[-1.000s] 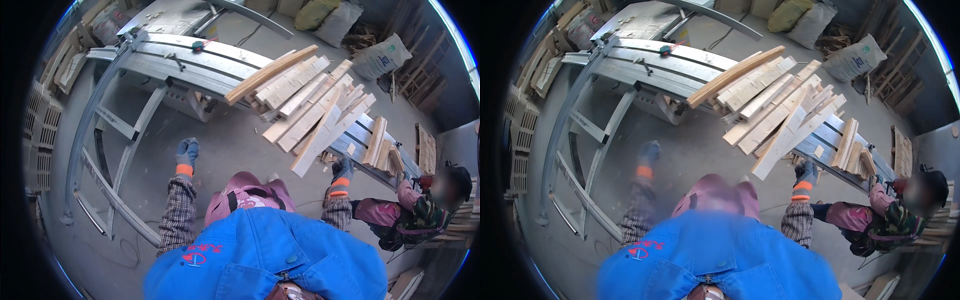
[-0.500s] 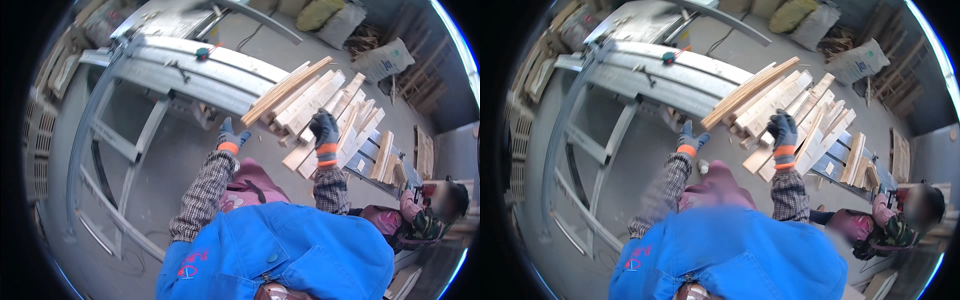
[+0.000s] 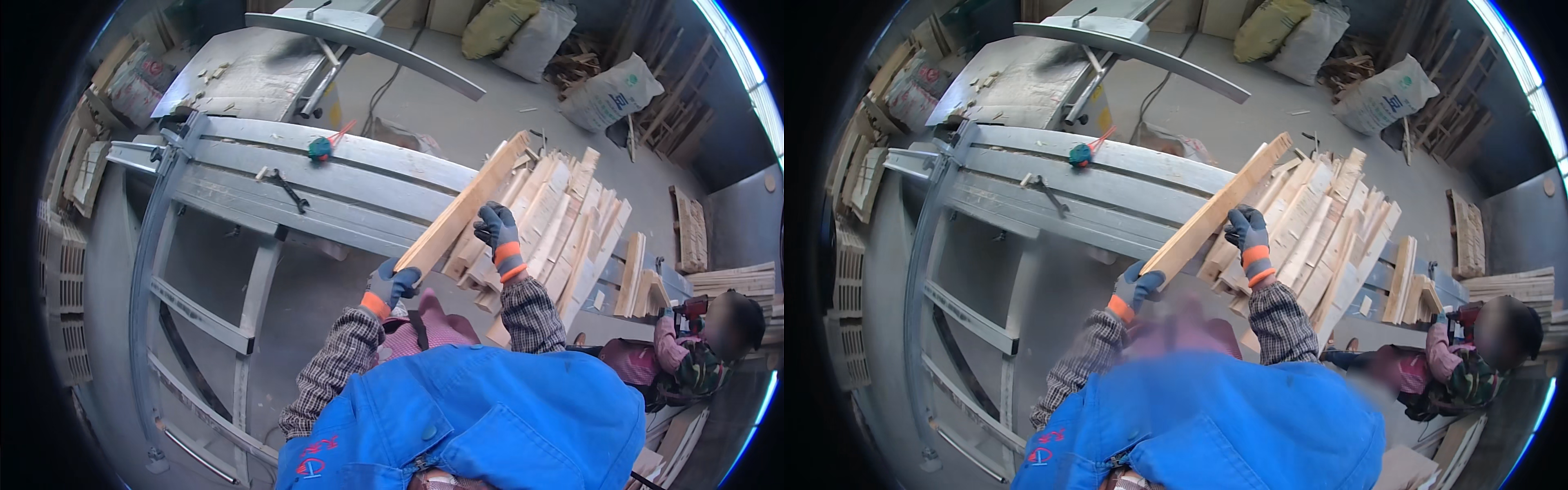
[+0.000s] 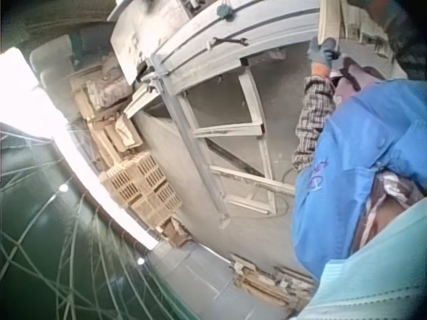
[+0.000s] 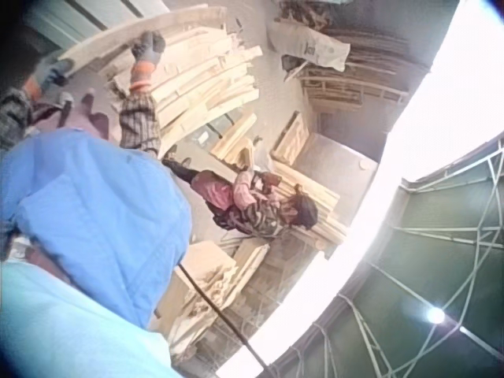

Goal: The person uses a table saw to cut wooden planks into smaller pieces. They repeatedly position planks against the fence, push them through the blade, and collect the cut pieces, stacking them on a nearby table.

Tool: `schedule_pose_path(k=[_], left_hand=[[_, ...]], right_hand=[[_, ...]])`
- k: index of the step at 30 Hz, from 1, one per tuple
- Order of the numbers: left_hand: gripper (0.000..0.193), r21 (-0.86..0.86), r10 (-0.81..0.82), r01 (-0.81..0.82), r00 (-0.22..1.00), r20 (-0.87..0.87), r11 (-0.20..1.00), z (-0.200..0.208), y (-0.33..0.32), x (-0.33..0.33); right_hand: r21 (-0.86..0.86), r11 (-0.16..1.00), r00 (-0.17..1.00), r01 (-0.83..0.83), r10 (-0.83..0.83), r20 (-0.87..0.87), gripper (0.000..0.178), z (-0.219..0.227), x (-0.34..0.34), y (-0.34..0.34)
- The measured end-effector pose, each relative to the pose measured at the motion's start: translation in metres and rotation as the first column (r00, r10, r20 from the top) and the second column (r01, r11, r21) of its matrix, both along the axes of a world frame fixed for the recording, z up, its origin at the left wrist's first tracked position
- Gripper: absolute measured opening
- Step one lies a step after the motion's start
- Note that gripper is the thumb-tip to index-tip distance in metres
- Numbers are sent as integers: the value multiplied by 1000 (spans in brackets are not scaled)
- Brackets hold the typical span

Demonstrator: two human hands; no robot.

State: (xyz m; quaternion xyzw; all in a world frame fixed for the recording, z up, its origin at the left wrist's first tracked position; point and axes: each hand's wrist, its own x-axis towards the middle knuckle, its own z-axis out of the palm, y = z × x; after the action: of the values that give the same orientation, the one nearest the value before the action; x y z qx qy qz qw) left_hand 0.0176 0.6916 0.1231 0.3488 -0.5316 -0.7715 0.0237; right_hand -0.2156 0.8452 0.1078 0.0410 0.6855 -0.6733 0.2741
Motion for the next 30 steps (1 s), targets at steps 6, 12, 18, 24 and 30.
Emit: schedule_pose_path(k=[6,12,18,24,30], left_hand=[[35,268,74,-35,988,-137,963,21,-55,66],[42,328,57,31,966,-253,944,3,-144,159],[45,279,234,-162,940,-247,946,-3,-215,246],[44,331,648,-578,743,-164,746,-39,-246,306],[49,483,810,-651,498,-310,585,-57,-274,336]], right_hand=[[-91,986,990,137,-134,35,43,-26,15,-63],[-549,836,974,-15,137,183,43,-1,56,-162],[-455,857,944,-240,316,98,40,-13,106,-283],[-373,794,837,-480,542,78,39,-5,168,-394],[-396,682,682,-614,712,169,37,-48,192,-513]])
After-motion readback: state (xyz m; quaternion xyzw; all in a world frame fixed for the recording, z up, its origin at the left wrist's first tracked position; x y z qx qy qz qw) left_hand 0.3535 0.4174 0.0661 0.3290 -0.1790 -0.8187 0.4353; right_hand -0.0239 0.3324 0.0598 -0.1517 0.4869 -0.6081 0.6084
